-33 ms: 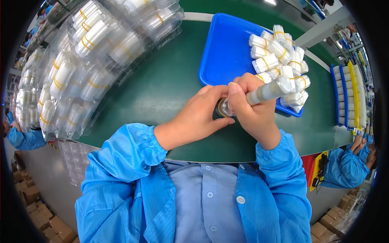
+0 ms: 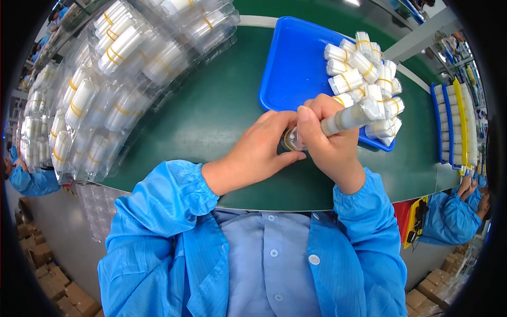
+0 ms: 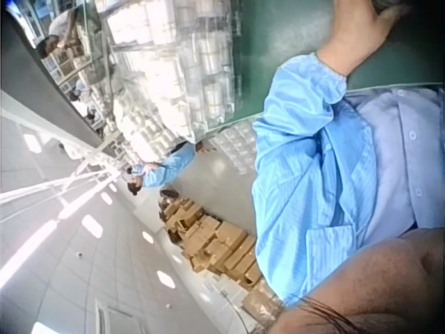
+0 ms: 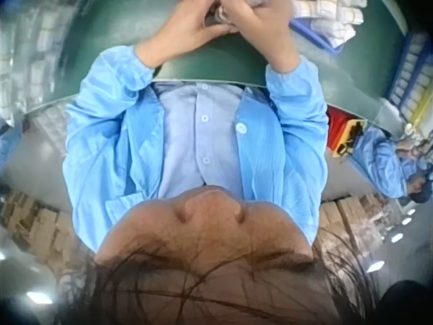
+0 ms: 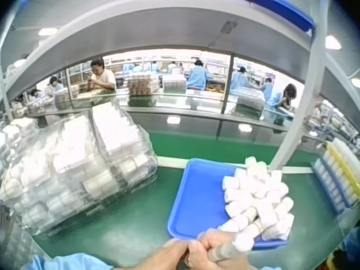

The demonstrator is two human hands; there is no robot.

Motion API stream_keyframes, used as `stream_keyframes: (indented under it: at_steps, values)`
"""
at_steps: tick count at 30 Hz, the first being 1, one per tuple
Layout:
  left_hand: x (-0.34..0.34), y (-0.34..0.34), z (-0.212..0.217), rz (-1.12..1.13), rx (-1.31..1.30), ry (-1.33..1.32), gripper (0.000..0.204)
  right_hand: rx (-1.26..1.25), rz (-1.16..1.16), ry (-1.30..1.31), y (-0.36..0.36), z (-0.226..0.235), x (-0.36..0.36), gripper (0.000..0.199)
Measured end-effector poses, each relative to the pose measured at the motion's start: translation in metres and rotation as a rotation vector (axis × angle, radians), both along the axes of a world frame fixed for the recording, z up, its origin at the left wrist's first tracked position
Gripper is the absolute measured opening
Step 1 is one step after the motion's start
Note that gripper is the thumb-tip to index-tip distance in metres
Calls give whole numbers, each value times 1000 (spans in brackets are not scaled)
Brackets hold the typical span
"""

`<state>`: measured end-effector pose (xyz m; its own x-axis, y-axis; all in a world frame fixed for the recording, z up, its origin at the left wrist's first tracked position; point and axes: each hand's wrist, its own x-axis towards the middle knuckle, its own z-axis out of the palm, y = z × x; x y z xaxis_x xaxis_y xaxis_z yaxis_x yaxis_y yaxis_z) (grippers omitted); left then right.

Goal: The person is assembling and marking cylindrical white products on a production line conveyor belt.

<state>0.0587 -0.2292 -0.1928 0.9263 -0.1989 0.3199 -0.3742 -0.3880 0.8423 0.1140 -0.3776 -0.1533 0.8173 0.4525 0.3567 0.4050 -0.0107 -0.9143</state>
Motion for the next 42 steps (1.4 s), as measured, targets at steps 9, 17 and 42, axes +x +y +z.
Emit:
stream_keyframes:
  at_steps: [9, 17, 42]
  values:
    - [3, 0, -1, -6, -190, 163, 46, 339, -70, 135, -13, 9, 3, 20]
    - [12, 16, 17, -147, -870, 651, 38, 488, -219, 120, -38, 24, 28, 24]
    - [-24, 48, 65, -193, -712, 519, 55, 294, -186, 194, -22, 9, 7, 23]
